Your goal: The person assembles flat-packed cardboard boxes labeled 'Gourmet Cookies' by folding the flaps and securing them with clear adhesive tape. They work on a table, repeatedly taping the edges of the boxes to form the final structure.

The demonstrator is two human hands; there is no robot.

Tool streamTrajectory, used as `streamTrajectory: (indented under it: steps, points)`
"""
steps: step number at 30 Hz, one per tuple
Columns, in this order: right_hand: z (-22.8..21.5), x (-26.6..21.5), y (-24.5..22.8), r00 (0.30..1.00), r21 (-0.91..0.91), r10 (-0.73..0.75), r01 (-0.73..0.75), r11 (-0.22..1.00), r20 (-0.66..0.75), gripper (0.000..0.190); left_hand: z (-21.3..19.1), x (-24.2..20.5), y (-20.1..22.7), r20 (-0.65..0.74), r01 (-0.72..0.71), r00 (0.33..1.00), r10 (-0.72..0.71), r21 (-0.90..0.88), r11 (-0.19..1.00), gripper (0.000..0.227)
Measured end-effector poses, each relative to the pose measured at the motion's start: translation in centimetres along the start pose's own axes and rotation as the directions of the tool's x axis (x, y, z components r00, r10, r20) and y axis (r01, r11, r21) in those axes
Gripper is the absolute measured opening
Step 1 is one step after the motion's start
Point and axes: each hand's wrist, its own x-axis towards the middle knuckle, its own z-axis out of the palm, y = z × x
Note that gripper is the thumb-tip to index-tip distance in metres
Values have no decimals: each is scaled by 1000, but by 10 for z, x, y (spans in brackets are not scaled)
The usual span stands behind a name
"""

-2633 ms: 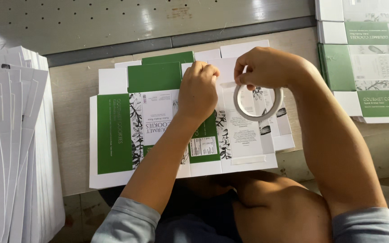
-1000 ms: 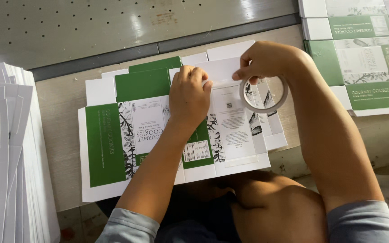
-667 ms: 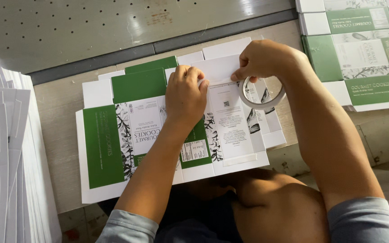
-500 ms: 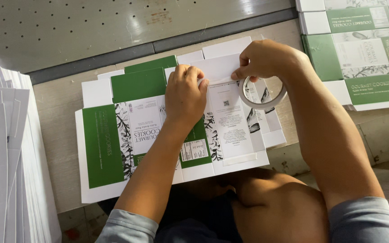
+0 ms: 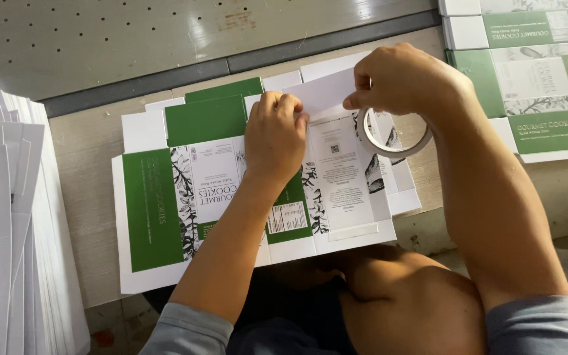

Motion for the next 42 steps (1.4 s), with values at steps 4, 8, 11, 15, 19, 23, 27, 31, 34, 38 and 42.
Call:
streamTrajectory:
  steps: [4, 8, 11, 15, 19, 23, 27, 31, 34, 38, 42]
  points:
    - [-5, -12, -11, 999, 21, 41, -41, 999, -10, 32, -5, -3, 0, -50, -107, 993, 109, 37, 994, 21]
    - [0, -4, -6, 999, 16, 46, -46, 999, -21, 33, -1, -2, -2, -70, -107, 992, 108, 21, 994, 18]
    - [7, 7, 0, 999, 27, 41, -41, 999, 13, 35, -2, -4, -1, -69, -113, 991, 113, 7, 994, 18]
    - [14, 22, 6, 997, 2, 30, -30, 1000, 69, 33, -5, -4, 1, -51, -83, 995, 82, -24, 996, 19]
    - [15, 26, 5, 996, -15, 14, -13, 1000, 85, 36, -2, -4, -1, -71, -99, 993, 98, -14, 995, 18]
    - [17, 28, 5, 995, -45, 32, -28, 999, 92, 34, -3, -4, 0, -56, -90, 994, 89, -18, 996, 18]
    - [20, 31, 7, 996, -56, 27, -22, 998, 87, 34, -2, -4, 0, -70, -104, 992, 103, -9, 995, 18]
    - [18, 28, 6, 994, -26, 37, -35, 999, 99, 34, -1, -4, 0, -65, -97, 993, 96, -15, 995, 19]
    - [18, 27, 5, 995, -38, 46, -43, 998, 86, 33, 0, -5, 5, -74, -89, 993, 88, -13, 996, 19]
    - [14, 19, -1, 995, -162, 61, -48, 986, 76, 49, 3, 6, 38, 61, 68, 995, -81, 185, 980, 26]
    - [34, 40, 29, 994, -98, -63, 54, 994, -93, 46, 35, 10, 48, -8, 68, 998, -70, 321, 945, 31]
